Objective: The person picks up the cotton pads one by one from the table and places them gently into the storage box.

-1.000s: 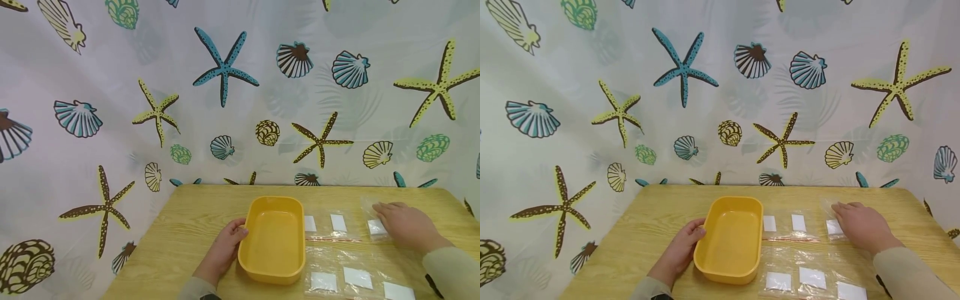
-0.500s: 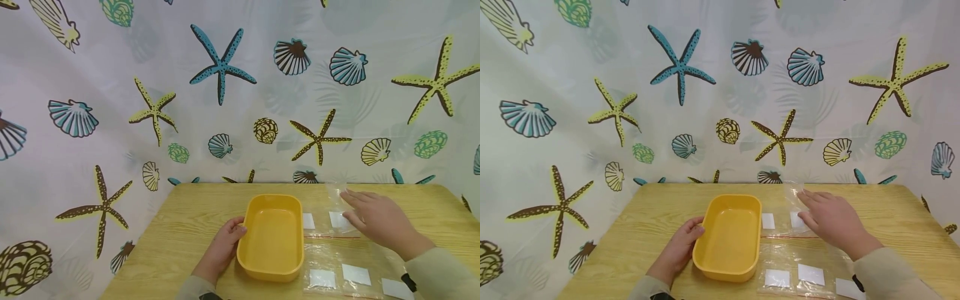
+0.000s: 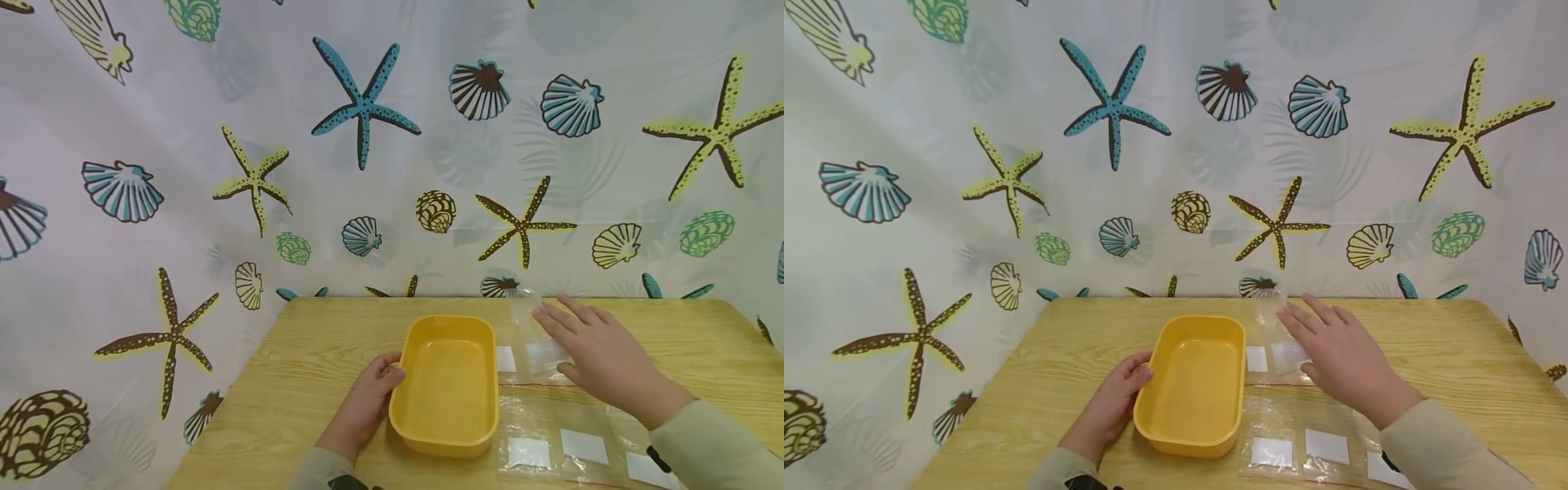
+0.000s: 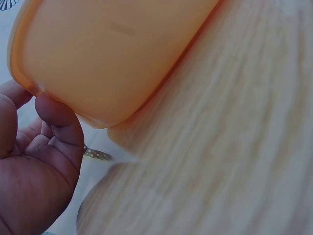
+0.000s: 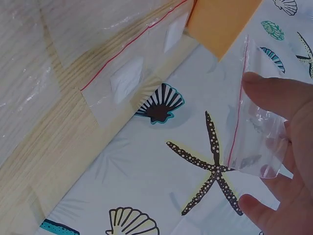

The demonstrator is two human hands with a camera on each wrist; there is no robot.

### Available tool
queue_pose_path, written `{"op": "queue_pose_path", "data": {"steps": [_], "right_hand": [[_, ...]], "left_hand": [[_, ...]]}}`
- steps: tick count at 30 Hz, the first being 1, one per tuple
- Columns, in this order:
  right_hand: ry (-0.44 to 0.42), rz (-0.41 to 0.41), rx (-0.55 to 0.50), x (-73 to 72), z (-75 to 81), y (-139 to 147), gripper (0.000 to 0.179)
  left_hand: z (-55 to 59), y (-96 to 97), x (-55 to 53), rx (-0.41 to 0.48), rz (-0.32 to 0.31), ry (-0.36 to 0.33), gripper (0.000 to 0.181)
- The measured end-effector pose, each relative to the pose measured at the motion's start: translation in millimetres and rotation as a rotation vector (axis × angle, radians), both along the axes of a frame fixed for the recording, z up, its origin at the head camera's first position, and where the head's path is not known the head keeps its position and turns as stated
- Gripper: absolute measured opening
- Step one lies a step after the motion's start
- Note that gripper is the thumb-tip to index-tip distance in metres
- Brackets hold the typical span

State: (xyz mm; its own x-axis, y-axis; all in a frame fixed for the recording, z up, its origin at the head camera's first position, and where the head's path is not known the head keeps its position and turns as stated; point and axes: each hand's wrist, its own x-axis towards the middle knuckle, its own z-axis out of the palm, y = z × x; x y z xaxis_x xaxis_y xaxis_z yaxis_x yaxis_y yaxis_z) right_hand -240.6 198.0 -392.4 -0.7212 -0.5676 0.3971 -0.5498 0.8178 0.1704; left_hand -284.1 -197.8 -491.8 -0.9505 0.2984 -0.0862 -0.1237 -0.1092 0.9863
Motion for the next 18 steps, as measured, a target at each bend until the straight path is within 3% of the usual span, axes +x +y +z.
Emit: {"op": "queue_pose_path", "data": {"steps": [6,11,18], "right_hand": [[0.027,0.010,-0.092,1.6,6.2,-16.0,0.086],[-0.055,-0.001,-0.200,2.0,8.5,-45.9,0.080],[-0.134,-0.007,-0.310,0.5,-3.5,-92.7,0.074]], "left_hand": [[-0.7,1.4,-0.2,0.007,-0.008,0.011,0.053],[0.2,1.8,0.0,0.000,-0.001,0.020,0.050],[2.1,2.4,1.9,-0.016,-0.006,0.020,0.052]]}}
